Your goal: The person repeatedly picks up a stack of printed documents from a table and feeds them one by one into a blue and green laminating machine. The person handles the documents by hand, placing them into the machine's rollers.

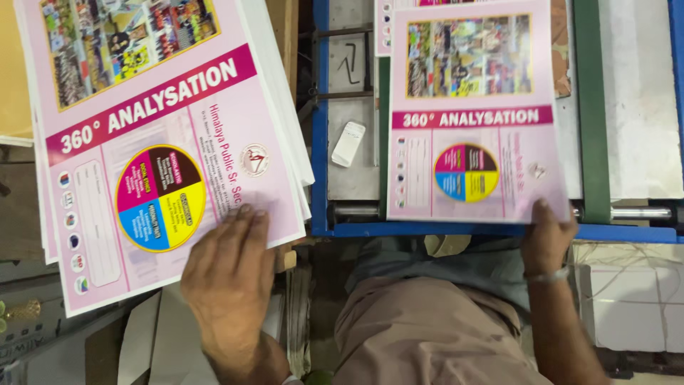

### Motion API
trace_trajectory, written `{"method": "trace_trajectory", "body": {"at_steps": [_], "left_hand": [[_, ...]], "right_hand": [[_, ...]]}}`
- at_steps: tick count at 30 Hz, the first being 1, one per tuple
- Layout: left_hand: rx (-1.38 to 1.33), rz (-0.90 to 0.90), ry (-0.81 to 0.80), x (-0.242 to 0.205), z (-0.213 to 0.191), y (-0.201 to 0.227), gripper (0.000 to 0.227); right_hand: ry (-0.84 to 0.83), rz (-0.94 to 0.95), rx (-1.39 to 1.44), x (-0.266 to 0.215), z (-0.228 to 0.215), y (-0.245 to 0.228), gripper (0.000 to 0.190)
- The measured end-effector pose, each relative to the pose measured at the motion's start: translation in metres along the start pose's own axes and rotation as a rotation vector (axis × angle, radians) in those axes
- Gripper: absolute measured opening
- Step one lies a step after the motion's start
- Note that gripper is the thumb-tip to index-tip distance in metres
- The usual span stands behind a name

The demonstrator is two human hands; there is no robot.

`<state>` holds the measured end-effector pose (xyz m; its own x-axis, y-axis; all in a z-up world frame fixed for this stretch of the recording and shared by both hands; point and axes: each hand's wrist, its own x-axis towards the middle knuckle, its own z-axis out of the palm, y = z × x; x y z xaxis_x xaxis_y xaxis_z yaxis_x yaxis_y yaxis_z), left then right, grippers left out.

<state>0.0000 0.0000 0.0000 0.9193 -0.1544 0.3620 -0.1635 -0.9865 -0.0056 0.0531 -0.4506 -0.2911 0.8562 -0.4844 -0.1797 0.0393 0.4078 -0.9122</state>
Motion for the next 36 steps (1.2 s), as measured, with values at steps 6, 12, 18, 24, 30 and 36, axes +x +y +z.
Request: {"method": "trace_trajectory", "body": {"at_steps": [6, 12, 18, 24, 30, 36], "left_hand": [[0.097, -0.008, 0.098, 0.019, -0.019, 0.004, 0.039], [-0.032, -0.05, 0.116, 0.011, -0.014, -0.003, 0.032], [0.041, -0.023, 0.067, 0.006, -0.009, 0.001, 0.042], [-0.212, -0.021, 0.008, 0.004, -0.037, -0.031, 0.046], [-0.219, -0.08, 0.435, 0.015, -0.034, -0.016, 0.036], [-0.105, 0.297, -0.071, 0.034, 0.022, 0.101, 0.049]], "right_hand": [[0.085, 0.052, -0.071, -0.054, -0.026, 0.021, 0.03], [0.053, -0.012, -0.178, -0.021, -0.004, 0.038, 0.028], [0.123, 0.058, 0.005, 0.04, 0.018, 0.055, 0.036], [-0.194, 0.278, -0.054, 0.034, 0.036, 0.034, 0.03], [-0.414, 0.439, -0.124, -0.025, 0.105, -0.016, 0.041], [-1.105, 0.339, 0.368, -0.096, 0.173, -0.061, 0.049]]}}
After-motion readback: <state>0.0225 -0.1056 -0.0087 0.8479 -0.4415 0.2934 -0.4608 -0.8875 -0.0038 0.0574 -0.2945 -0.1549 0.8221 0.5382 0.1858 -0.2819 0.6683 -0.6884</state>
